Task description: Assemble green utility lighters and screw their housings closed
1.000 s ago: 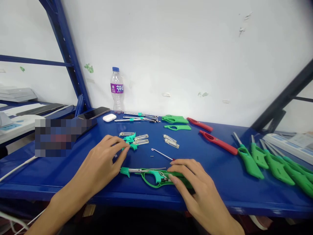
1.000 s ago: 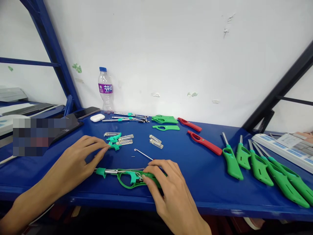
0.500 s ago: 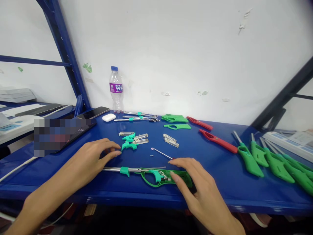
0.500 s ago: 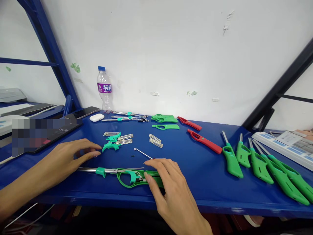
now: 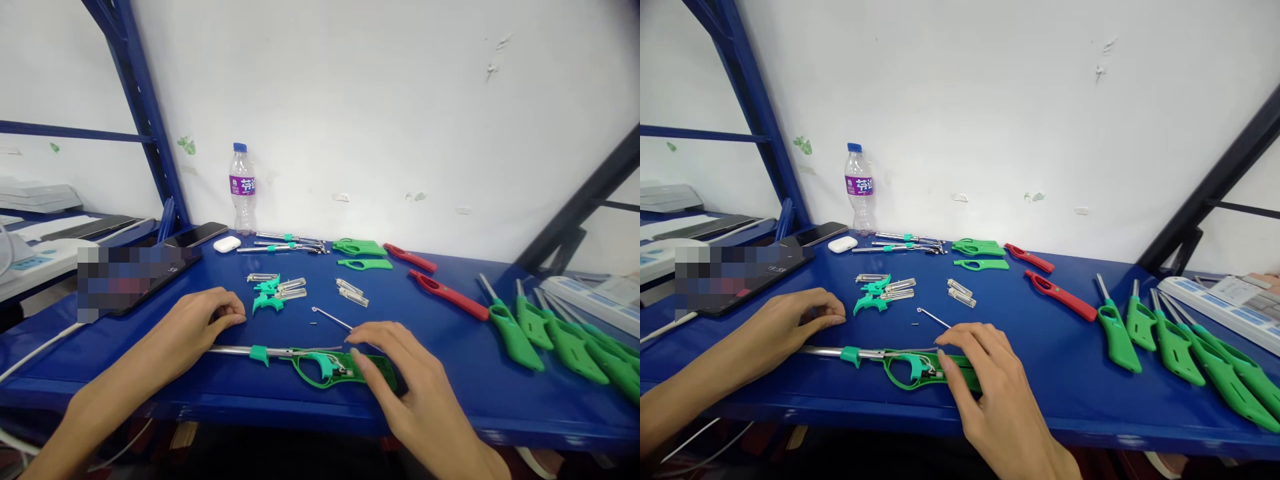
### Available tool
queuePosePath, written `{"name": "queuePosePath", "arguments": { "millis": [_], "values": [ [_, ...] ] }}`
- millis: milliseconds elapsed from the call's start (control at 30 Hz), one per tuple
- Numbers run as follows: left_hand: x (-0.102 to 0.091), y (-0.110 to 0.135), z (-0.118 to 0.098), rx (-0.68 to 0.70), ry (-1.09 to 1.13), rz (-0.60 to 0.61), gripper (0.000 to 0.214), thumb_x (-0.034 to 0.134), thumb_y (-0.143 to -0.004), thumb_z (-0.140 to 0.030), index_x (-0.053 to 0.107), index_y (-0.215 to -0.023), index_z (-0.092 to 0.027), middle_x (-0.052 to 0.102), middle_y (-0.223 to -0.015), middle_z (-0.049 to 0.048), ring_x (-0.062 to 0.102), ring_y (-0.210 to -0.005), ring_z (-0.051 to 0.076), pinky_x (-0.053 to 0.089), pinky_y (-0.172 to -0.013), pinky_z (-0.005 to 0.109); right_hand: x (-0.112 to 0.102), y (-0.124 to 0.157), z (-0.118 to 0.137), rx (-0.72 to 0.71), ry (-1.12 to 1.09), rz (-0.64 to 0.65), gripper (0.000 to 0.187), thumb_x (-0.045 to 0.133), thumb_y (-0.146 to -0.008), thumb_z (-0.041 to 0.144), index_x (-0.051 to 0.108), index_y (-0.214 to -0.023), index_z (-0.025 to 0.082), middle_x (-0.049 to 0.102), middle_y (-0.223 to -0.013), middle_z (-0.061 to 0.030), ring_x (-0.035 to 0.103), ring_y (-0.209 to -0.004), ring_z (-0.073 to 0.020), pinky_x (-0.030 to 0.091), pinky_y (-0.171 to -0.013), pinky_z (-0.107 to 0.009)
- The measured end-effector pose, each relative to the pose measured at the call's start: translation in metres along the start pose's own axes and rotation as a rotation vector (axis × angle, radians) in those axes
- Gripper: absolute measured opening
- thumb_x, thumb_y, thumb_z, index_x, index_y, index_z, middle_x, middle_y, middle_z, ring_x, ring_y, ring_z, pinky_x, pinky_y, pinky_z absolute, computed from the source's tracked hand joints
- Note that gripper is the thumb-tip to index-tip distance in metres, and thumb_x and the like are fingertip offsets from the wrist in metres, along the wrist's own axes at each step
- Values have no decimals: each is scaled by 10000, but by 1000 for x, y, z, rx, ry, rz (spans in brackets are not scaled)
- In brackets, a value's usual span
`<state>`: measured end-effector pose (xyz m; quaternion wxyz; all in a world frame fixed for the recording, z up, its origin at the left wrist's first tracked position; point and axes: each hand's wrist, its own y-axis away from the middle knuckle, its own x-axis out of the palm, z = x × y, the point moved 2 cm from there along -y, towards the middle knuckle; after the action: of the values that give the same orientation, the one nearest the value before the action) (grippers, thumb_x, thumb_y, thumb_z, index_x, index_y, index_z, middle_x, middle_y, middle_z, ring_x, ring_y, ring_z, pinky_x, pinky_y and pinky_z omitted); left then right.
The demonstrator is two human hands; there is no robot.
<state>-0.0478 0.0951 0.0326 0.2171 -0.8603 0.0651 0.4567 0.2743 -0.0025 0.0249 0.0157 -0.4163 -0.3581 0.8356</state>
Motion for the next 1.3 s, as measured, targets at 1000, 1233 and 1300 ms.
{"name": "queuePosePath", "arguments": {
  "millis": [1000,1233,1300],
  "values": [
    [16,10,-47,-28,352,-322,314,728,-926,-534,812,-985,-238,833,-928,26,787,-838,234,620,-789,305,34,-106,-18,-513,303,124,306,566,-1123,318,630,-1366,142,774,-1097,-96,680,-971,-235,478,-914,-384],
    [20,14,-67,-68,472,-327,336,747,-914,-547,826,-909,-220,809,-812,40,720,-629,196,553,-528,244,38,-96,0,-602,169,48,146,608,-1106,278,707,-1121,171,745,-1023,-44,672,-926,-196,446,-874,-337],
    [20,14,-71,-77,500,-322,344,758,-905,-551,819,-879,-213,796,-785,38,702,-613,185,524,-498,228,38,-96,0,-598,155,40,124,612,-1100,250,700,-1105,162,748,-1020,-46,681,-934,-197,443,-867,-335]
  ]
}}
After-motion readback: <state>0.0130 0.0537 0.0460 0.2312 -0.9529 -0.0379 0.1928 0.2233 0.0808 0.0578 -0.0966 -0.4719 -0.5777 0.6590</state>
